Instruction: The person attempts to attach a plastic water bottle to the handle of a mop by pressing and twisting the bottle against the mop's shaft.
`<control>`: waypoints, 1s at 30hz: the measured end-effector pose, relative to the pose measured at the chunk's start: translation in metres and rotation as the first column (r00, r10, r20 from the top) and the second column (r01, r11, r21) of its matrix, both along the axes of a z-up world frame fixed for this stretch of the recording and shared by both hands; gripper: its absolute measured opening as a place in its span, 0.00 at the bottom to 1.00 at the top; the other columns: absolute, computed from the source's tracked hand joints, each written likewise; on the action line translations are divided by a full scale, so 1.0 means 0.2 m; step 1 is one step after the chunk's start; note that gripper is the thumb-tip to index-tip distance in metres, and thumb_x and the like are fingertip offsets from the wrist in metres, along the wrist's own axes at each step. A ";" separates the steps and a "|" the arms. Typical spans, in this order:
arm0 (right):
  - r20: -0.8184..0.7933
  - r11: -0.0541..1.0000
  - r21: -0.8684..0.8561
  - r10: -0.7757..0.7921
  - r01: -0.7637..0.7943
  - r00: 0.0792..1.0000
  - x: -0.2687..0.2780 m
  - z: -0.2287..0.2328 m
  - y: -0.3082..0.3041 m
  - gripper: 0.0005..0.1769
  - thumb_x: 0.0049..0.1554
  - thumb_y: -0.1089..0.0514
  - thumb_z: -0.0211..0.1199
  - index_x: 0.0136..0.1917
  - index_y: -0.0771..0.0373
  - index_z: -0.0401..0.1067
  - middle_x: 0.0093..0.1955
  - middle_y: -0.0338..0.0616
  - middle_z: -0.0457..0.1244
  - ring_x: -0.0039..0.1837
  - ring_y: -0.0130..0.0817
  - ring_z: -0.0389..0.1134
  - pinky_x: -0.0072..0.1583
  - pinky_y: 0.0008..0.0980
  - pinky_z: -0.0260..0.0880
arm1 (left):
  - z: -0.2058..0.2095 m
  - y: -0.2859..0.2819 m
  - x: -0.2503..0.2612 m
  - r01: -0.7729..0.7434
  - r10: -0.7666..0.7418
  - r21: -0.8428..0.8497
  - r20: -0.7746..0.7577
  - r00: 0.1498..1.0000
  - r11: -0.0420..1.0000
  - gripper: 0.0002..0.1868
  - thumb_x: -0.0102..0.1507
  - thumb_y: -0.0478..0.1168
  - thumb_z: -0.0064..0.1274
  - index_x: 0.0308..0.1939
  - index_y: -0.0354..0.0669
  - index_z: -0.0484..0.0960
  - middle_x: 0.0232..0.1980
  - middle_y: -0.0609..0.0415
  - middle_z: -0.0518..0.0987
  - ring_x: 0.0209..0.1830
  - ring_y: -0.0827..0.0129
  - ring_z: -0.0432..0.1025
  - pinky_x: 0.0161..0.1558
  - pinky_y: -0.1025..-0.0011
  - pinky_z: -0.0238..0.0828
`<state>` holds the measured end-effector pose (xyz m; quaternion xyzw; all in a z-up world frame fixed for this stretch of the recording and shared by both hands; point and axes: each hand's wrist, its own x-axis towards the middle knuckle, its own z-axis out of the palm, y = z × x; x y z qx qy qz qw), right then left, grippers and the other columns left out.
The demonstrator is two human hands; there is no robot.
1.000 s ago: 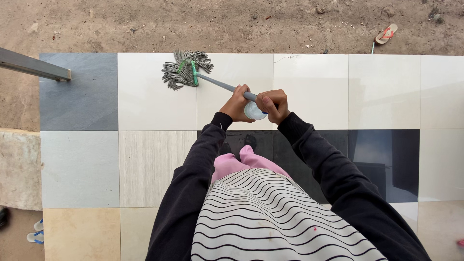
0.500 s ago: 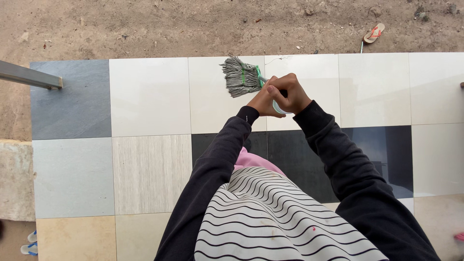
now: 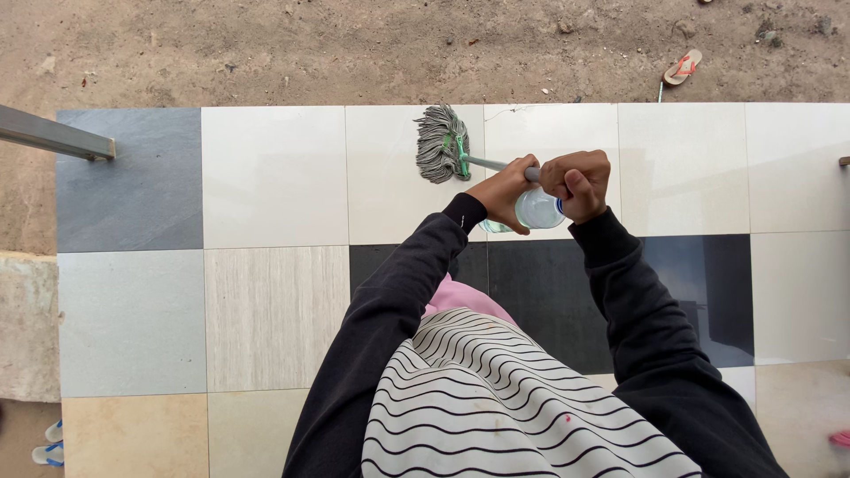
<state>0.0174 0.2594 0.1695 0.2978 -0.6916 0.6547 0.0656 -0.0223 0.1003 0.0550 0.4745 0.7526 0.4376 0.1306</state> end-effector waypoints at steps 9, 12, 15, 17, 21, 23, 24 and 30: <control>0.083 0.983 -0.183 0.016 -0.001 0.996 0.12 0.03 -0.16 0.41 0.67 0.33 0.50 0.22 0.60 0.50 0.19 0.41 0.48 0.23 0.30 0.48 0.32 0.31 0.53 | 0.02 -0.25 0.15 -0.107 0.108 0.016 -0.115 0.987 0.994 0.40 0.33 0.52 0.77 0.45 0.34 0.86 0.54 0.45 0.66 0.60 0.50 0.62 0.64 0.57 0.62; 0.087 0.976 -0.215 0.049 -0.029 0.995 0.14 0.01 -0.27 0.41 0.67 0.34 0.51 0.22 0.61 0.50 0.20 0.42 0.48 0.23 0.32 0.49 0.32 0.32 0.53 | 0.02 -0.36 0.17 -0.114 0.115 0.015 -0.101 0.988 0.993 0.40 0.34 0.53 0.77 0.43 0.34 0.85 0.54 0.44 0.66 0.60 0.49 0.61 0.65 0.57 0.60; 0.100 0.971 -0.239 0.056 -0.031 0.993 0.17 -0.03 -0.35 0.40 0.66 0.35 0.51 0.22 0.61 0.50 0.20 0.42 0.48 0.24 0.31 0.48 0.33 0.32 0.53 | -0.01 -0.45 0.20 -0.131 0.130 -0.034 -0.044 0.991 0.991 0.41 0.33 0.54 0.77 0.45 0.34 0.86 0.53 0.45 0.66 0.59 0.50 0.61 0.63 0.58 0.62; 0.107 0.968 -0.248 0.052 -0.024 0.993 0.17 -0.07 -0.39 0.38 0.66 0.38 0.51 0.23 0.61 0.50 0.20 0.42 0.48 0.24 0.31 0.48 0.33 0.32 0.53 | -0.04 -0.51 0.20 -0.140 0.137 -0.054 -0.052 0.989 0.989 0.41 0.32 0.53 0.76 0.44 0.33 0.86 0.53 0.46 0.66 0.59 0.51 0.61 0.63 0.59 0.62; 0.143 0.954 -0.300 0.041 0.004 0.989 0.13 -0.21 -0.52 0.34 0.66 0.44 0.51 0.23 0.60 0.50 0.20 0.41 0.48 0.25 0.31 0.48 0.35 0.33 0.54 | -0.13 -0.63 0.21 -0.190 0.189 -0.195 -0.025 0.982 0.962 0.41 0.34 0.56 0.78 0.39 0.29 0.82 0.54 0.45 0.65 0.60 0.51 0.61 0.61 0.61 0.65; 0.178 0.942 -0.333 0.029 0.033 0.984 0.15 -0.27 -0.56 0.33 0.65 0.46 0.50 0.23 0.60 0.50 0.20 0.41 0.48 0.25 0.31 0.48 0.35 0.33 0.55 | -0.18 -0.70 0.19 -0.176 0.176 -0.170 -0.016 0.984 0.970 0.40 0.32 0.53 0.78 0.42 0.33 0.85 0.53 0.46 0.65 0.59 0.51 0.60 0.62 0.60 0.64; 0.190 0.940 -0.339 0.028 0.039 0.981 0.14 -0.28 -0.56 0.32 0.66 0.47 0.49 0.23 0.60 0.50 0.20 0.41 0.49 0.25 0.31 0.48 0.35 0.33 0.55 | -0.20 -0.71 0.16 -0.174 0.174 -0.155 -0.013 0.985 0.973 0.40 0.31 0.52 0.77 0.43 0.36 0.87 0.53 0.46 0.65 0.58 0.50 0.60 0.62 0.59 0.64; 0.247 0.974 -0.216 -0.017 0.072 0.969 0.17 -0.18 -0.50 0.32 0.69 0.54 0.46 0.23 0.61 0.51 0.21 0.41 0.48 0.27 0.31 0.49 0.36 0.33 0.54 | -0.22 -0.62 0.16 -0.183 0.179 -0.132 -0.038 0.983 0.974 0.41 0.33 0.51 0.77 0.48 0.37 0.86 0.51 0.46 0.62 0.56 0.49 0.59 0.62 0.54 0.63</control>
